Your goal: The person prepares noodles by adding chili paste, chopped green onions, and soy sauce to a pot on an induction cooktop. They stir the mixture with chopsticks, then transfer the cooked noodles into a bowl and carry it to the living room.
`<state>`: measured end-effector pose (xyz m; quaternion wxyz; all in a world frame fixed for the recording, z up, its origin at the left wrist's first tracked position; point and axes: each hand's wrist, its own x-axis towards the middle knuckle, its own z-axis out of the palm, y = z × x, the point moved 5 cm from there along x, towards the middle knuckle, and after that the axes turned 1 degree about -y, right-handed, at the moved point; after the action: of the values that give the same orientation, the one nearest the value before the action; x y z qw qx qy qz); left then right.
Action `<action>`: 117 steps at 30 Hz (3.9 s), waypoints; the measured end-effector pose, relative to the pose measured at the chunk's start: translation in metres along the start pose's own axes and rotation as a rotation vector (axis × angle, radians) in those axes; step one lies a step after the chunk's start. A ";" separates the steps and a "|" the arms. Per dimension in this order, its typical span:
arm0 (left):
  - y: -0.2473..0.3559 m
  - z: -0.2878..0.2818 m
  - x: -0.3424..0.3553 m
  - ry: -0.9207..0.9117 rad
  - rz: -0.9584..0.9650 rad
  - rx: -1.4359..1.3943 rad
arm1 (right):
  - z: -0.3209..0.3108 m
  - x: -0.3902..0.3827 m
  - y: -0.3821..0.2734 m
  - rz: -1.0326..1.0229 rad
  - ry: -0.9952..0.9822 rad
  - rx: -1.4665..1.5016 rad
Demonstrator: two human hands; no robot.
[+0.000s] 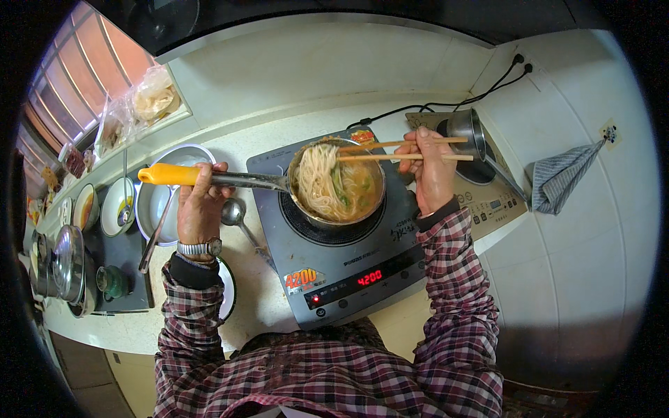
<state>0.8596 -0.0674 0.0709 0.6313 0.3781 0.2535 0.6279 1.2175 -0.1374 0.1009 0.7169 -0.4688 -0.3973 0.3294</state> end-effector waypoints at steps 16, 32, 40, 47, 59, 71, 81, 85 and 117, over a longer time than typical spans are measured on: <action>-0.003 -0.003 0.003 0.015 0.006 0.016 | -0.004 -0.016 0.018 0.285 -0.144 -0.166; 0.000 -0.001 0.002 0.013 -0.042 0.055 | 0.036 -0.012 0.008 0.095 -0.194 -0.299; -0.002 -0.002 0.004 0.013 -0.022 -0.001 | 0.019 0.007 -0.021 0.045 -0.287 -0.588; -0.004 -0.002 0.003 0.026 -0.049 -0.006 | 0.015 -0.007 -0.070 -0.113 0.001 -0.497; -0.006 -0.001 0.001 0.023 -0.061 -0.007 | 0.012 -0.017 -0.013 -0.030 -0.094 -0.173; 0.033 -0.036 -0.066 0.154 0.094 0.207 | 0.007 -0.012 -0.010 0.197 -0.271 -0.370; 0.068 -0.218 -0.381 0.939 0.073 0.472 | -0.041 -0.049 0.021 0.389 -0.308 -0.297; -0.019 -0.287 -0.479 1.114 -0.476 0.436 | -0.028 -0.110 0.007 0.528 -0.428 -0.249; 0.118 -0.579 -0.479 1.282 -0.082 0.205 | 0.178 -0.539 0.221 1.318 -1.300 -0.743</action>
<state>0.2883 -0.4557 -0.2484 0.3392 -0.0230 0.6528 0.6770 0.7875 -0.4438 -0.2027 -0.1578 -0.5188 -0.4510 0.7089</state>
